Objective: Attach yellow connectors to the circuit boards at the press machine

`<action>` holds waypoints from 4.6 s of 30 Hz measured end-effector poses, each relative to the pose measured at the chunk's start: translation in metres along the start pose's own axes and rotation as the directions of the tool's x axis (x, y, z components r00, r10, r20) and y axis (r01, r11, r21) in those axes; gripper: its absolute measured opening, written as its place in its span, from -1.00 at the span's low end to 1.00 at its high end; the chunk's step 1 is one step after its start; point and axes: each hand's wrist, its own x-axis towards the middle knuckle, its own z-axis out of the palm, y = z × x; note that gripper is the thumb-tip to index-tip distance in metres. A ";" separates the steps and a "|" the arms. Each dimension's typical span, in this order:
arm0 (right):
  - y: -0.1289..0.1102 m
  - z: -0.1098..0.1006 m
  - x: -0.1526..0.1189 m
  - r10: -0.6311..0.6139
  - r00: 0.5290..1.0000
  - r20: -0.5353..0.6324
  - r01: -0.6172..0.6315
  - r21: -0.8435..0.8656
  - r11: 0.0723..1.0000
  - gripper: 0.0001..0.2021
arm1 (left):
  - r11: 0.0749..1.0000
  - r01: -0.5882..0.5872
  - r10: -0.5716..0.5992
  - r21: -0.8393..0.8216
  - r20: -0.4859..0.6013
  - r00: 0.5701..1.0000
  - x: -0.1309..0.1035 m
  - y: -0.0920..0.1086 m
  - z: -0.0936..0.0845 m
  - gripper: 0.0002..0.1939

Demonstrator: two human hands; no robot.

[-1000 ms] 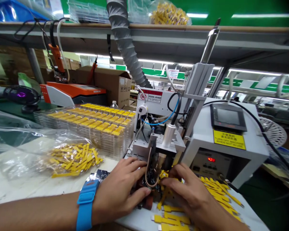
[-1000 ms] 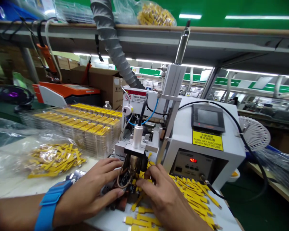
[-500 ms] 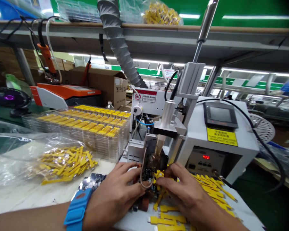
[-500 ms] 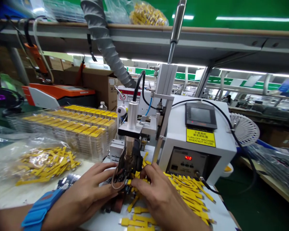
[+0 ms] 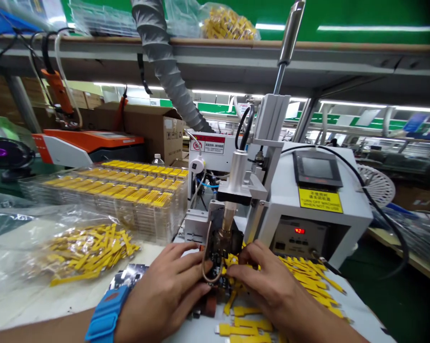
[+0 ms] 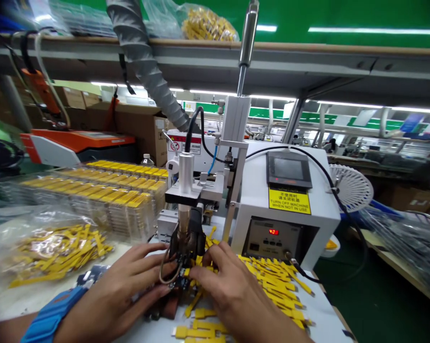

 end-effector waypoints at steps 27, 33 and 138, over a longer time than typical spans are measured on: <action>0.010 -0.014 -0.005 0.296 0.890 0.346 -0.334 0.056 0.941 -0.89 | 0.986 0.152 -0.145 -0.073 0.091 0.985 0.003 0.009 -0.017 -0.65; 0.010 -0.029 -0.006 0.327 0.932 0.158 -0.338 0.046 0.940 -0.82 | 0.984 0.161 -0.153 -0.072 0.101 0.983 -0.002 0.013 -0.018 -0.63; 0.002 0.002 -0.005 0.048 0.997 0.054 -0.048 -0.008 0.999 -0.72 | 0.982 0.180 -0.168 -0.048 0.189 0.967 0.002 0.015 -0.021 -0.70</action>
